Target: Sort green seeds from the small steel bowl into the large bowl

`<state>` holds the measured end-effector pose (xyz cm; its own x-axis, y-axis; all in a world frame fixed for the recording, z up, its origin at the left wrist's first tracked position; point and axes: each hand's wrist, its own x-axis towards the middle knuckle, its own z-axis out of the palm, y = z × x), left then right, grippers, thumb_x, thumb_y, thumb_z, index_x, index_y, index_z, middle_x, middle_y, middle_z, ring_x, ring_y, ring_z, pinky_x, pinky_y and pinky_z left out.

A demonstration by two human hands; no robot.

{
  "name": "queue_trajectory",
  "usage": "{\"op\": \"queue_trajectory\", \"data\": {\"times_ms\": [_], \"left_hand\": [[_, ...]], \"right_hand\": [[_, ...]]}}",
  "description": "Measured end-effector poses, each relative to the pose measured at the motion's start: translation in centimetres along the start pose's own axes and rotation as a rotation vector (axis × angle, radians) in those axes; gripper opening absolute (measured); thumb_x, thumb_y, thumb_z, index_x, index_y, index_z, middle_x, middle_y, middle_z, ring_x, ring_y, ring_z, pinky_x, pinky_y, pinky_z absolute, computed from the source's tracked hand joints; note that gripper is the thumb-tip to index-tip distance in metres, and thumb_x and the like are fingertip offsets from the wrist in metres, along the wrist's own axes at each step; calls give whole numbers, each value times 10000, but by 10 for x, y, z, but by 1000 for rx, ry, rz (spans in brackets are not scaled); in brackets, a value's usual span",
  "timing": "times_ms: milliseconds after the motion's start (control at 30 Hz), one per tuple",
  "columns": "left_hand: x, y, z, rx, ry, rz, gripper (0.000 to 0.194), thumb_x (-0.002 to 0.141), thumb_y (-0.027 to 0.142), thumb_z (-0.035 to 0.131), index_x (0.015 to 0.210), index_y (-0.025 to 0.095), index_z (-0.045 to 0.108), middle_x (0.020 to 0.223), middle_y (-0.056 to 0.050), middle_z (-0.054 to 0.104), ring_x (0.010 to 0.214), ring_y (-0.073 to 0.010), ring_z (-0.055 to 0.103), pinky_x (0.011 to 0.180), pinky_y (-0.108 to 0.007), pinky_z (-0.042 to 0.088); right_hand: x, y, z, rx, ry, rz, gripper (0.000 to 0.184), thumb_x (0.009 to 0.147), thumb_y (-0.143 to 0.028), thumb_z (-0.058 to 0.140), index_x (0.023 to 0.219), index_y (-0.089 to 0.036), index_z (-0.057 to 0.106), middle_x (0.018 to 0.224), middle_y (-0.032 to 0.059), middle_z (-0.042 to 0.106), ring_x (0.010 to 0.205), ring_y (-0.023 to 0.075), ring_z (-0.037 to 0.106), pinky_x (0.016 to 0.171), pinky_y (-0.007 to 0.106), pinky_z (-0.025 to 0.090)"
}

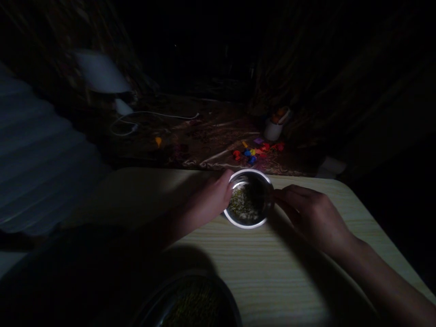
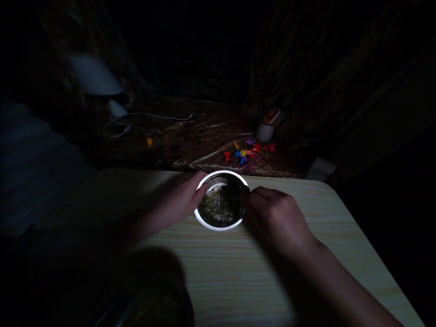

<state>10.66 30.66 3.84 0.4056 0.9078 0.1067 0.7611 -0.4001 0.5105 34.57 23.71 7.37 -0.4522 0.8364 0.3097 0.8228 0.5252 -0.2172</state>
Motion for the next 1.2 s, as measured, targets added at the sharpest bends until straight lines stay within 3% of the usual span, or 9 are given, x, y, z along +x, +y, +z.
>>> {"op": "queue_trajectory", "data": {"times_ms": [133,433,667,867,1200], "left_hand": [[-1,1,0,1,-4,30,250,945,291,379,1163,249,496,1025,-76,695,923,-216,664,707,-304,440],[0,2,-1,41,16,39,222,948,289,382,1118,223,508,894,-51,689,750,-172,646,585,-274,373],[-1,1,0,66,5,41,214,954,294,361,1108,221,490,933,-62,691,788,-178,656,601,-274,381],[0,4,0,172,25,45,207,958,304,344,1073,219,493,858,-67,701,716,-184,655,536,-280,306],[3,9,-3,282,51,65,198,945,283,363,1069,215,501,731,-65,680,569,-184,621,464,-270,244]], "right_hand": [[9,5,5,-58,52,4,211,921,-178,539,1082,-179,675,942,77,702,800,178,654,731,280,502],[-5,-2,14,-110,-51,-129,241,915,-178,556,1121,-203,679,1008,73,720,861,206,665,769,323,522],[-4,9,3,-205,14,-62,252,912,-148,530,1116,-171,676,992,88,717,836,203,661,739,311,505],[3,8,9,-332,-30,-129,263,887,-125,541,1101,-180,684,925,77,720,762,197,644,682,308,474],[4,3,12,-224,-103,-77,261,875,-113,560,1098,-194,669,944,61,720,785,174,652,685,273,458]]}}
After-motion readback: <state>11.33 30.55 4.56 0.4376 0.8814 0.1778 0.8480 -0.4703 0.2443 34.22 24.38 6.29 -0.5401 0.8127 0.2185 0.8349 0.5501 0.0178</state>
